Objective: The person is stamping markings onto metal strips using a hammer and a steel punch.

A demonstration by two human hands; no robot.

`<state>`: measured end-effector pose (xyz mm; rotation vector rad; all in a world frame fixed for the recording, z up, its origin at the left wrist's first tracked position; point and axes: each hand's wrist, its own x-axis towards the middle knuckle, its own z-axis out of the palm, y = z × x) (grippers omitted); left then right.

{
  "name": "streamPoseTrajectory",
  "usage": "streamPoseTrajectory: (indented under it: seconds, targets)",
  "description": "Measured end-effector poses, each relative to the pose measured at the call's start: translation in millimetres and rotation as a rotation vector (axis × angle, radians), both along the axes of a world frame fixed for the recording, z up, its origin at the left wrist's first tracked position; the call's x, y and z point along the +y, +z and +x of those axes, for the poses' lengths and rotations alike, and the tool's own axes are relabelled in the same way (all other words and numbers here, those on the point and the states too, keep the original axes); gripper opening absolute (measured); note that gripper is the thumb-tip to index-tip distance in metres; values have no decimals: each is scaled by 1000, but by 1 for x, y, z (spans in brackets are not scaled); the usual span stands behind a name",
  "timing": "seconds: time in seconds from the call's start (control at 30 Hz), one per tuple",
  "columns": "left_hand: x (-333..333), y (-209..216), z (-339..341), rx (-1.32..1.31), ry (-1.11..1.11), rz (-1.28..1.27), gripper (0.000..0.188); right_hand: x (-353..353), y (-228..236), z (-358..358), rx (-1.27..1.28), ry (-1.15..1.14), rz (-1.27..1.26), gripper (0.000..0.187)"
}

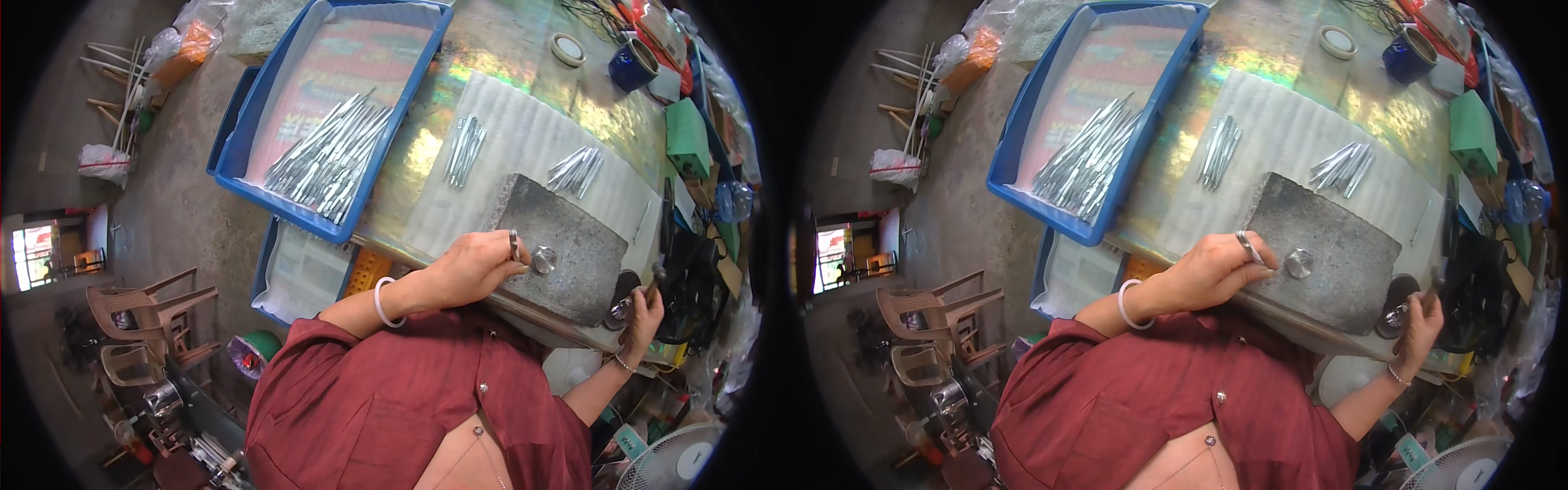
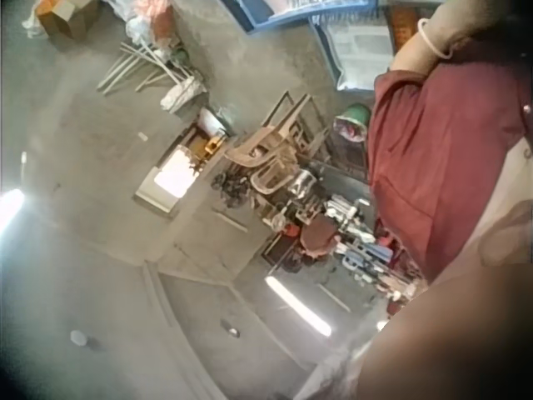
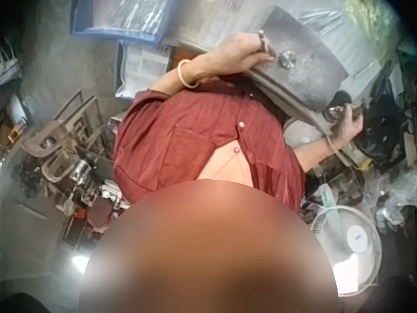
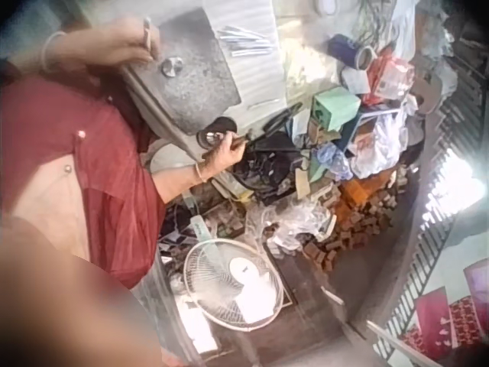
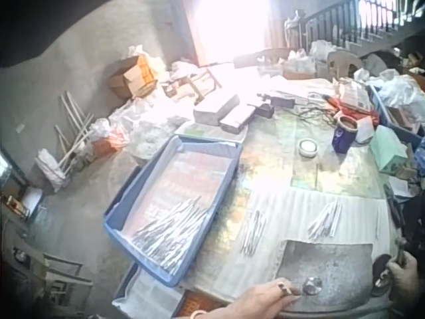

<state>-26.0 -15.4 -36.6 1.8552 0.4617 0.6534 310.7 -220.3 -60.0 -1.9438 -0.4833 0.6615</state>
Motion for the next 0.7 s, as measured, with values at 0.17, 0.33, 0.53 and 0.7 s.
streamPoseTrajectory:
  seconds: [0.17, 0.33, 0.53, 0.7]
  targets:
    - [-2, 11, -1, -172, -67, -757, 12, 10, 21, -22, 276, -9, 372, 8]
    - [-3, 15, 6, -170, -133, -974, 13, 39, 56, -84, 470, 88, 427, 12]
    - [-12, 13, 19, -99, -110, -1069, 14, 70, 65, -134, 745, 342, 382, 12]
    - [-17, 7, 21, -138, -85, -1081, 14, 84, 64, -154, 862, 372, 353, 11]
